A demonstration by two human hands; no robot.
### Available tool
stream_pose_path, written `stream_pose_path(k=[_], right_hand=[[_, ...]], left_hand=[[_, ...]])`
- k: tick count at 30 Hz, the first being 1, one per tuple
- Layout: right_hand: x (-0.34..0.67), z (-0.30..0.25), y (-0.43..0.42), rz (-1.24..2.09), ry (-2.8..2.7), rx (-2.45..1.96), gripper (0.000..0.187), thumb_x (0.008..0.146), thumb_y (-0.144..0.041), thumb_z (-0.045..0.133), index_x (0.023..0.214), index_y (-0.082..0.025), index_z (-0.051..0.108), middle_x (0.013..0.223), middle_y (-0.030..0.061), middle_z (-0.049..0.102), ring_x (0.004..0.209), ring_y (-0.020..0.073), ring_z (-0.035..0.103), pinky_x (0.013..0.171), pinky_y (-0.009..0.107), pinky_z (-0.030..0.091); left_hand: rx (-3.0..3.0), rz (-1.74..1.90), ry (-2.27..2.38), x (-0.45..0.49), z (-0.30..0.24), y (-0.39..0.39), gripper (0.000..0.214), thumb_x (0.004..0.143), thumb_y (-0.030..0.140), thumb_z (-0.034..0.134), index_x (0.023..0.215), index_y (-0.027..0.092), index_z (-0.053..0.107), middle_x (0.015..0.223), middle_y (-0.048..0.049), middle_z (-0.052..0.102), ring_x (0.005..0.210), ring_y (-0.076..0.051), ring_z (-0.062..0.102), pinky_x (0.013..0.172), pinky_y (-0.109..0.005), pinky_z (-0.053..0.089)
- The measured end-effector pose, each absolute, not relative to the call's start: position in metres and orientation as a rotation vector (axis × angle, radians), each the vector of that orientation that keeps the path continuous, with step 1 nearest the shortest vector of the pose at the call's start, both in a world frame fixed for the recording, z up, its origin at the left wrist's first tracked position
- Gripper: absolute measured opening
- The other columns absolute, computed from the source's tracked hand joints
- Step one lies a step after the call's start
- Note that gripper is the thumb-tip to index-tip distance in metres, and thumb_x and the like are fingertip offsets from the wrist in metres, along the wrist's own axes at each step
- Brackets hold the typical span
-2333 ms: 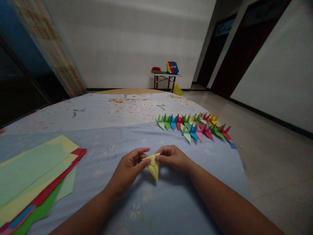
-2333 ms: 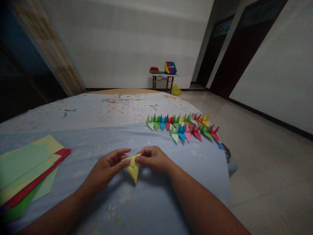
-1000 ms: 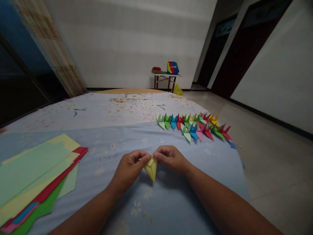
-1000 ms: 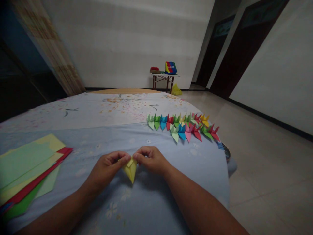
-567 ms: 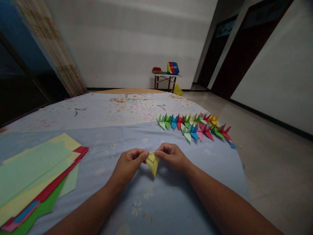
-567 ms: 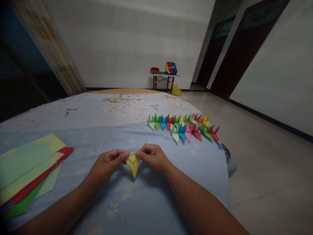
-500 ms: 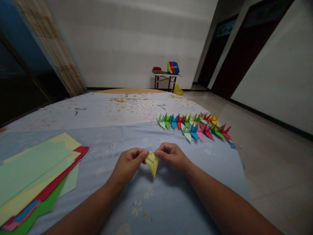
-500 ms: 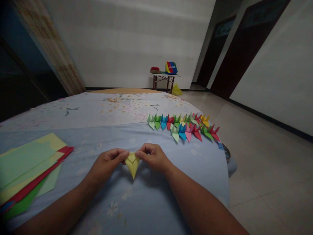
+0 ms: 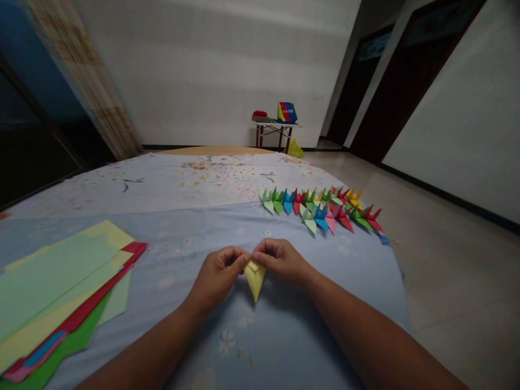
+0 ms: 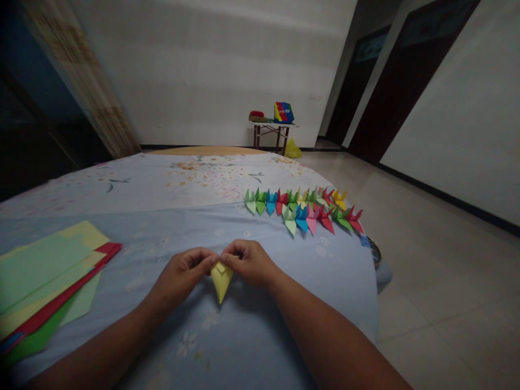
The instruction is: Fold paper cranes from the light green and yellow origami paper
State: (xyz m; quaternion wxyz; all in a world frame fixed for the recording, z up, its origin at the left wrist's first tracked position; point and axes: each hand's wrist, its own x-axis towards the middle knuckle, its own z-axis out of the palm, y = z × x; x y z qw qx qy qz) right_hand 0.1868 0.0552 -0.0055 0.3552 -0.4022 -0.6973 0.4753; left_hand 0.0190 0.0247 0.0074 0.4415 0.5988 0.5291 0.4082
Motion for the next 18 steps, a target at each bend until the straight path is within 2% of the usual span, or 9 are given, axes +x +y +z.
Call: stream_pose_path(k=[7,12,18], right_hand=[[0.1941,-0.0112,0.0605,1.345,-1.773,-1.004,0.024,0.076,-0.036,0.059,0.078,-0.012,0.064,0.063,-0.0004,0.058,0.056,0.0081,0.047,0.053,0.02,0.035],[0.1936,-0.0112,0.0608,1.411,-1.652,-0.966,0.024,0.073,-0.036,0.062,0.083,-0.013,0.063,0.069,0.0005,0.061,0.06,0.0093,0.052,0.058,0.022,0.04],[0.1949,-0.0077,0.0625,1.419,-1.644,-0.981,0.021,0.07,-0.034,0.065,0.073,-0.013,0.062,0.057,-0.0019,0.057,0.051,0.008,0.05,0.051,0.02,0.038]], left_hand=[[1.447,1.015,1.346,0.0156,0.0085,0.026,0.026,0.07,0.041,0.061,0.068,0.015,0.066,0.058,0.0009,0.059,0.057,-0.013,0.052,0.057,-0.023,0.04],[1.442,1.055,1.369,0.0132,0.0115,0.027,0.026,0.068,0.041,0.062,0.067,0.016,0.067,0.058,0.0005,0.06,0.057,-0.014,0.053,0.058,-0.023,0.041],[1.43,1.045,1.365,0.0117,0.0117,0.0278,0.026,0.068,0.041,0.063,0.066,0.016,0.068,0.057,0.0004,0.061,0.056,-0.013,0.054,0.057,-0.023,0.042]])
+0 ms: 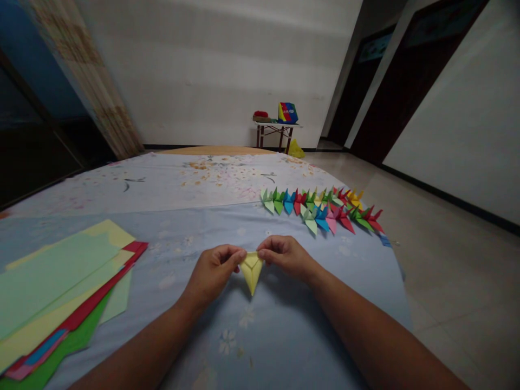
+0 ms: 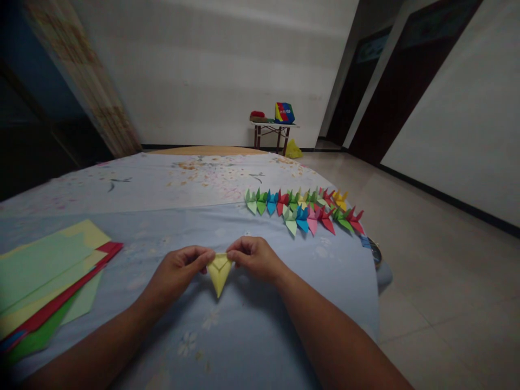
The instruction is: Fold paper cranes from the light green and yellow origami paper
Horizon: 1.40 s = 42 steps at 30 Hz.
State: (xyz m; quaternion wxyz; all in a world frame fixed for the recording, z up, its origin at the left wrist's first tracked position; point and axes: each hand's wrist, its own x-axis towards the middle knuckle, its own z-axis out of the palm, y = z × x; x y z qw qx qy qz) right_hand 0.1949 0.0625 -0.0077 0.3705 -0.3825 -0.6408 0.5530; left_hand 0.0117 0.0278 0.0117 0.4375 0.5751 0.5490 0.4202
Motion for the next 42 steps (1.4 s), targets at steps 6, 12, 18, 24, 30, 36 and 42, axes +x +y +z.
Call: stream_pose_path(k=[6,12,18,24,30,36,42], right_hand=[[0.197,-0.01,0.066,1.423,-1.572,-0.974,0.025,0.069,-0.036,0.066,0.077,-0.013,0.065,0.062,-0.0006,0.06,0.051,0.0079,0.051,0.051,0.021,0.04],[0.198,-0.015,0.067,1.422,-1.586,-0.905,0.035,0.071,-0.037,0.066,0.101,-0.017,0.063,0.09,0.0059,0.067,0.077,0.0139,0.061,0.069,0.028,0.046],[0.2,-0.017,0.066,1.241,-1.747,-0.927,0.042,0.066,-0.034,0.072,0.104,-0.018,0.064,0.099,0.008,0.065,0.084,0.0167,0.059,0.071,0.029,0.045],[0.198,-0.018,0.066,1.303,-1.603,-0.956,0.029,0.075,-0.04,0.063,0.089,-0.015,0.068,0.081,0.0043,0.067,0.072,0.0137,0.059,0.069,0.028,0.046],[0.195,-0.014,0.063,1.09,-1.707,-0.98,0.024,0.077,-0.039,0.061,0.086,-0.018,0.07,0.077,0.0033,0.065,0.073,0.014,0.057,0.068,0.026,0.044],[0.191,-0.011,0.06,1.13,-1.655,-0.961,0.026,0.077,-0.041,0.06,0.078,-0.017,0.069,0.072,0.0026,0.063,0.069,0.0133,0.055,0.066,0.026,0.043],[0.192,-0.015,0.063,1.361,-1.462,-0.943,0.033,0.072,-0.047,0.063,0.077,-0.015,0.067,0.065,0.0005,0.061,0.061,0.0108,0.053,0.06,0.023,0.042]], left_hand=[[1.365,1.06,1.304,0.009,0.008,0.031,0.028,0.069,0.041,0.063,0.078,0.016,0.072,0.066,-0.0034,0.067,0.063,-0.016,0.058,0.065,-0.027,0.045],[1.3,1.105,1.328,0.008,0.003,0.033,0.032,0.069,0.041,0.064,0.087,0.015,0.071,0.068,-0.0028,0.068,0.063,-0.015,0.058,0.065,-0.026,0.045],[1.263,1.089,1.345,0.01,0.005,0.03,0.041,0.073,0.046,0.058,0.098,0.015,0.068,0.075,-0.0038,0.069,0.071,-0.017,0.061,0.073,-0.029,0.046],[1.253,1.062,1.283,0.014,0.003,0.03,0.052,0.073,0.045,0.059,0.113,0.013,0.057,0.09,-0.0068,0.067,0.079,-0.019,0.063,0.074,-0.031,0.047],[1.241,1.056,1.149,0.024,-0.004,0.027,0.061,0.063,0.034,0.069,0.117,0.013,0.048,0.098,-0.0081,0.066,0.089,-0.021,0.063,0.079,-0.034,0.049],[1.261,1.07,1.108,0.026,-0.006,0.025,0.052,0.065,0.029,0.067,0.112,0.016,0.048,0.101,-0.008,0.065,0.093,-0.022,0.063,0.083,-0.035,0.048],[1.311,1.062,1.146,0.025,0.0,0.024,0.051,0.068,0.027,0.056,0.117,0.014,0.048,0.099,-0.0089,0.066,0.088,-0.021,0.063,0.078,-0.032,0.048]])
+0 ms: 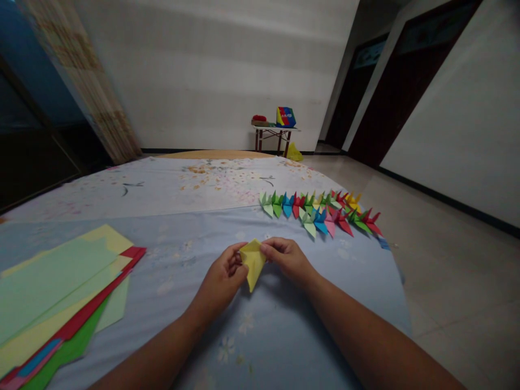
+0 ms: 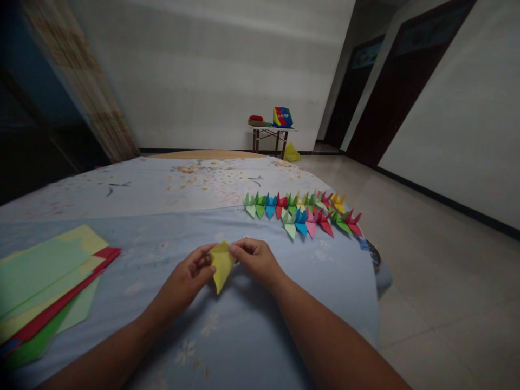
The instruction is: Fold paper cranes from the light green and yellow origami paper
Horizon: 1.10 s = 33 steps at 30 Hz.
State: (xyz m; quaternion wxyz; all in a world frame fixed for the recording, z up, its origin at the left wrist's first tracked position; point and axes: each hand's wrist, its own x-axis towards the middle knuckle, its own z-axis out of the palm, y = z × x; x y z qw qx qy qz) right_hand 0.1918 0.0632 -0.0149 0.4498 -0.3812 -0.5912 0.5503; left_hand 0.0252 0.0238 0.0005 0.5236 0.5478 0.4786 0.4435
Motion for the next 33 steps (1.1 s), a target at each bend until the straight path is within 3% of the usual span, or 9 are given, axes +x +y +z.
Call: stream_pose_path(k=[6,14,19,25,33], right_hand=[[0.193,-0.014,0.065,1.371,-1.411,-0.949,0.032,0.072,-0.046,0.063,0.075,-0.014,0.067,0.063,0.0001,0.06,0.057,0.009,0.05,0.055,0.021,0.039],[0.191,-0.018,0.066,1.383,-1.431,-0.952,0.035,0.074,-0.048,0.06,0.078,-0.014,0.064,0.064,0.0004,0.06,0.056,0.0091,0.051,0.053,0.021,0.039],[0.187,-0.016,0.06,0.96,-1.633,-1.125,0.035,0.077,-0.045,0.058,0.097,-0.017,0.058,0.081,0.0021,0.059,0.065,0.0111,0.049,0.059,0.024,0.04],[0.18,-0.008,0.049,0.67,-1.736,-1.26,0.041,0.067,-0.047,0.066,0.092,-0.019,0.048,0.083,0.002,0.054,0.065,0.0124,0.046,0.059,0.025,0.04],[0.18,-0.013,0.05,0.833,-1.778,-1.173,0.032,0.077,-0.031,0.056,0.105,-0.018,0.048,0.089,0.0039,0.057,0.066,0.0114,0.051,0.058,0.024,0.042]], left_hand=[[1.28,1.074,1.192,0.026,0.01,0.022,0.047,0.065,0.024,0.049,0.11,0.015,0.056,0.101,-0.0067,0.067,0.084,-0.021,0.062,0.076,-0.031,0.047],[1.128,1.094,1.123,0.025,0.001,0.025,0.039,0.07,0.033,0.058,0.103,0.013,0.057,0.084,-0.0064,0.069,0.071,-0.018,0.063,0.066,-0.028,0.046],[1.169,1.117,1.22,0.021,-0.002,0.027,0.034,0.069,0.04,0.062,0.091,0.014,0.057,0.071,-0.0027,0.067,0.062,-0.016,0.061,0.057,-0.025,0.044],[1.193,1.173,1.303,0.022,0.002,0.027,0.032,0.067,0.041,0.064,0.084,0.015,0.058,0.067,-0.0007,0.065,0.058,-0.016,0.06,0.054,-0.025,0.044],[1.16,1.199,1.28,0.017,-0.006,0.031,0.032,0.07,0.047,0.061,0.078,0.015,0.058,0.061,0.0014,0.063,0.054,-0.014,0.057,0.051,-0.023,0.042]])
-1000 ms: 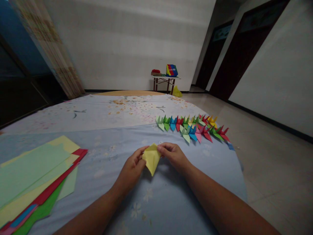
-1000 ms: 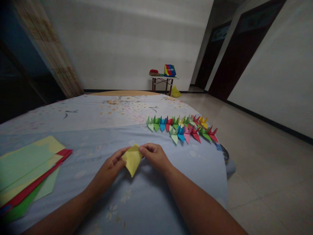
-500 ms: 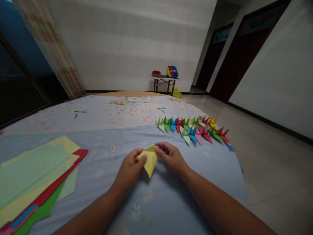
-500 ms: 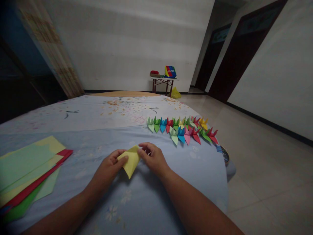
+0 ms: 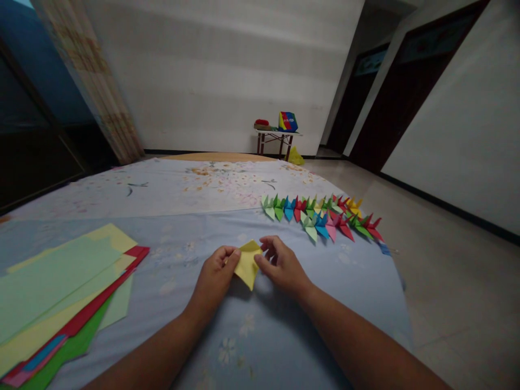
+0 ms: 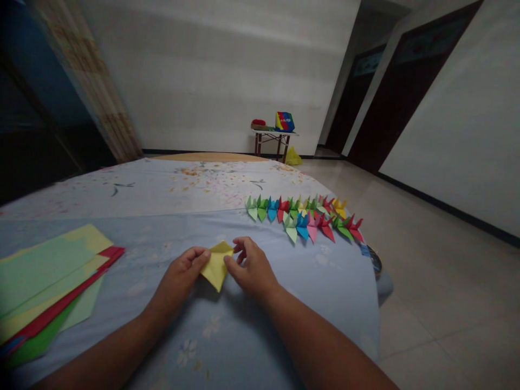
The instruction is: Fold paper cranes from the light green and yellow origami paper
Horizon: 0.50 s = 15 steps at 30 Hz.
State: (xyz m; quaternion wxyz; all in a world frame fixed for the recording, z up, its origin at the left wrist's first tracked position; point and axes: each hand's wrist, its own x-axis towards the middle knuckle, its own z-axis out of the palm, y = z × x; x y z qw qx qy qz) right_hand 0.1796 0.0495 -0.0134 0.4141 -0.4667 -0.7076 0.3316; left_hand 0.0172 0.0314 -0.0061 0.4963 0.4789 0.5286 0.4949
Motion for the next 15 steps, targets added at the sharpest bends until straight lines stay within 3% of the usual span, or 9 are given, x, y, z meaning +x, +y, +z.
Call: stream_pose_path(k=[10,15], right_hand=[[0.186,-0.026,0.062,1.147,-1.586,-0.937,0.029,0.08,-0.027,0.053,0.108,-0.02,0.048,0.075,-0.0013,0.056,0.064,0.0112,0.057,0.063,0.026,0.047],[0.189,-0.022,0.06,0.928,-1.762,-0.996,0.015,0.081,-0.024,0.053,0.092,-0.018,0.062,0.075,0.002,0.059,0.066,0.0119,0.056,0.063,0.026,0.046]], left_hand=[[1.001,1.243,1.176,0.011,-0.01,0.042,0.039,0.068,0.045,0.064,0.09,0.014,0.058,0.073,-0.0033,0.068,0.062,-0.017,0.062,0.063,-0.029,0.047],[0.972,1.232,1.16,0.009,-0.014,0.045,0.035,0.069,0.045,0.064,0.084,0.014,0.059,0.069,-0.0022,0.067,0.061,-0.016,0.06,0.06,-0.026,0.045]])
